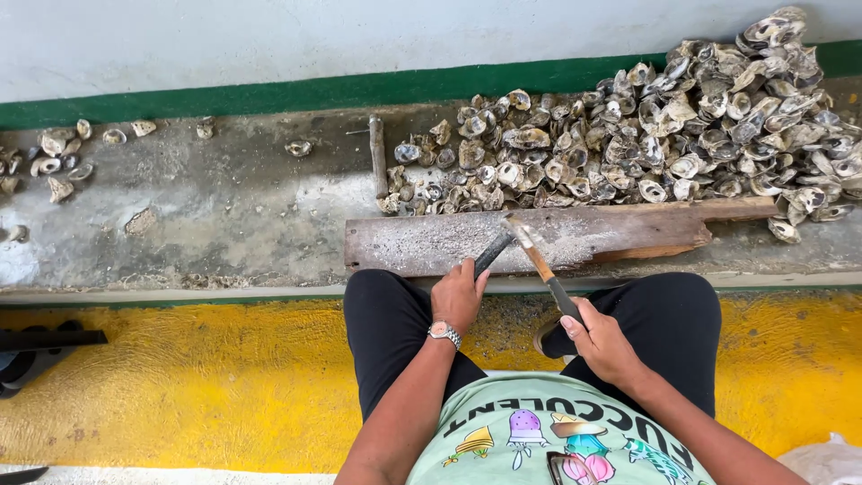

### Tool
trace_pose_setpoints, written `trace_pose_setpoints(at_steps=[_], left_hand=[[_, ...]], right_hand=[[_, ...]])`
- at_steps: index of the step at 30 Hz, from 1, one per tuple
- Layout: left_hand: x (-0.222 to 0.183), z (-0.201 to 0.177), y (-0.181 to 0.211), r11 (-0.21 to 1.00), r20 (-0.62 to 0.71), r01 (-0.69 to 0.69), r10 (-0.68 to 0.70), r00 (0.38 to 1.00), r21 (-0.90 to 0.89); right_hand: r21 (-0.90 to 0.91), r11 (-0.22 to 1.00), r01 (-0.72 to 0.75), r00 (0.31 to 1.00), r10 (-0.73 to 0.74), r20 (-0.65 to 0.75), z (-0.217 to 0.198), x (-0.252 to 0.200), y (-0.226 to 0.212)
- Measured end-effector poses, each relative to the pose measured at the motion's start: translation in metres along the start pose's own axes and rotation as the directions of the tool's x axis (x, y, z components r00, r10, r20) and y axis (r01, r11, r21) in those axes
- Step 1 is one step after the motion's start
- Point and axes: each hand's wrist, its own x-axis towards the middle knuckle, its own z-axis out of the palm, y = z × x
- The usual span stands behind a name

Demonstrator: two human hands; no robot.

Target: The recorder uses a scraper and hammer to clean or shuck oyster shells on a wooden board.

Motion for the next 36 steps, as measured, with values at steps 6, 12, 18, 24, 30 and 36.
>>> trace_pose_setpoints(at_steps=[6,12,18,24,30,36], left_hand=[[0.001,-0.005,0.003,1.000,0.040,0.021,-0.021,0.999,0.012],[0.000,-0.001,0.001,0.999,0.056,0.027,-0.028,0.998,0.019],[0.000,-0.002,0.003,1.000,0.031,0.021,-0.021,0.999,0.005],[0.001,-0.005,0.003,1.000,0.056,0.014,-0.014,0.998,-0.003],[0.002,-0.007,0.006,1.000,0.026,0.017,-0.017,1.000,-0.009],[0.001,-0.003,0.003,1.000,-0.003,-0.005,0.005,1.000,0.006]], right_hand=[[-0.070,0.983,-0.172,0.981,0.177,0.072,-0.001,0.011,0.005],[0.008,0.997,0.077,0.993,-0.076,-0.085,0.006,-0.001,0.015],[-0.058,0.998,-0.019,1.000,0.018,-0.019,0.008,-0.004,0.010],[-0.100,0.983,-0.155,0.987,0.157,0.012,0.011,0.007,0.013],[0.068,0.997,0.038,0.997,-0.033,-0.073,0.013,0.002,0.018],[0.065,0.998,-0.003,0.999,0.006,-0.035,0.012,-0.003,0.013]])
